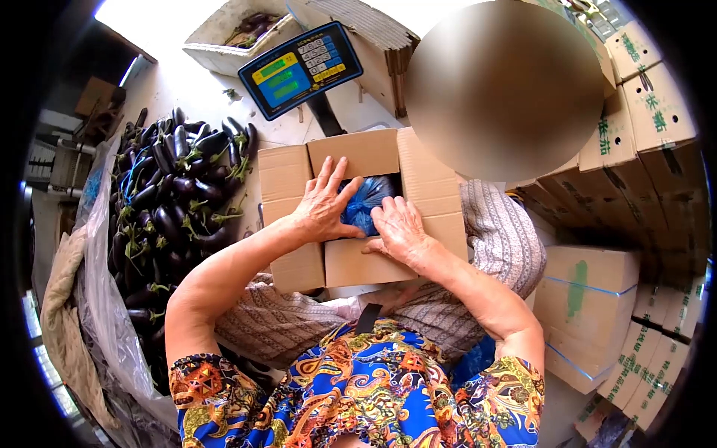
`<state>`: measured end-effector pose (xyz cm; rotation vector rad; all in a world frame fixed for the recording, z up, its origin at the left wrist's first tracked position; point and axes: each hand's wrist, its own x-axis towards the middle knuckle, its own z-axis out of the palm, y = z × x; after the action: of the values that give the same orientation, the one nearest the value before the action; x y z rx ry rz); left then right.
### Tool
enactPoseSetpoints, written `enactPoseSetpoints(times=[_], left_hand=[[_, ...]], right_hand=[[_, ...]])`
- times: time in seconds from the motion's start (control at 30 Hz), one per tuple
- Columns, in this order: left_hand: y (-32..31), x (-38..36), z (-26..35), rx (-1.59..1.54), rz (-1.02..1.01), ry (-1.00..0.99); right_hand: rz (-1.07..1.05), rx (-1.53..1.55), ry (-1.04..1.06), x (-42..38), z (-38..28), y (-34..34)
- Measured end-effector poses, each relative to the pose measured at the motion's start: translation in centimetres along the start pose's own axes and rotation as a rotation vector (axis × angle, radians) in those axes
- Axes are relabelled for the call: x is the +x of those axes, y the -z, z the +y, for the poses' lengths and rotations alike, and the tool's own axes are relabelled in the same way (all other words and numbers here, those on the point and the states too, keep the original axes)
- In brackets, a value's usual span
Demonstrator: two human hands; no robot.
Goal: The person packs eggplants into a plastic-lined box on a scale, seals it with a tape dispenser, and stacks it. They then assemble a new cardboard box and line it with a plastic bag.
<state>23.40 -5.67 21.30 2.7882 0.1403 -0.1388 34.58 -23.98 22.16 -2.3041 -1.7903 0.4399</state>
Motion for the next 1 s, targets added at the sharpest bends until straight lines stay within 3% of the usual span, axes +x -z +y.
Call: enactPoseSetpoints(times=[0.13,0.2,0.27,0.33,0.37,0.6,0.7,0.73,0.77,0.8,0.87,0.93,0.97,1.0], left_hand=[[-1.1,-0.3,0.1,0.051,0.059,-0.037],[-1.1,0.5,0.2,0.027,0.009,0.005],[-0.7,0.4,0.2,0.02,-0.023,-0.013],[-1.2,0.4,-0.4,-0.041,-0.02,-0.023],[-0.9,0.4,-0.3,-0.039,-0.059,-0.035],[-0.6,0.0,0.5,0.028,-0.121,-0.035],[-1.0,-0.1,0.0,0.04,-0.11,-0.054],[-1.3,0.0,-0.1,0.055,-0.107,-0.057],[-1.4,0.1,-0.2,0.057,-0.09,-0.065],[-1.6,0.0,-0.4,0.061,-0.081,-0.065],[-2.2,0.0,-1.1,0.065,-0.055,-0.078],[-2.5,-0.1,-1.2,0.054,-0.035,-0.082],[-2.2,-0.3,-1.1,0.061,-0.07,-0.064],[-1.9,-0.2,-1.0,0.07,-0.096,-0.054]], right_hand=[[-0.02,0.02,-0.008,-0.2,-0.6,1.7],[0.191,-0.085,-0.033,-1.0,-0.6,1.4],[0.217,-0.148,-0.015,-1.6,0.1,-0.7],[0.129,0.002,-0.056,-1.9,0.9,-2.1],[0.204,0.026,-0.067,-2.0,0.9,-1.8],[0.206,-0.002,-0.248,-2.9,1.0,-0.4],[0.422,-0.104,-0.485,-4.5,3.9,-0.3],[0.346,0.257,-0.651,-5.0,5.3,0.5],[0.146,0.365,-0.829,-5.2,6.4,0.7],[0.282,0.646,-0.671,-6.3,8.4,-1.7],[0.343,0.752,-0.575,-6.1,3.9,3.6],[0.313,0.433,-0.254,-5.7,-0.3,4.6],[0.389,0.393,-0.094,-5.0,-1.5,3.0],[0.328,0.41,-0.067,-4.3,-1.9,1.5]])
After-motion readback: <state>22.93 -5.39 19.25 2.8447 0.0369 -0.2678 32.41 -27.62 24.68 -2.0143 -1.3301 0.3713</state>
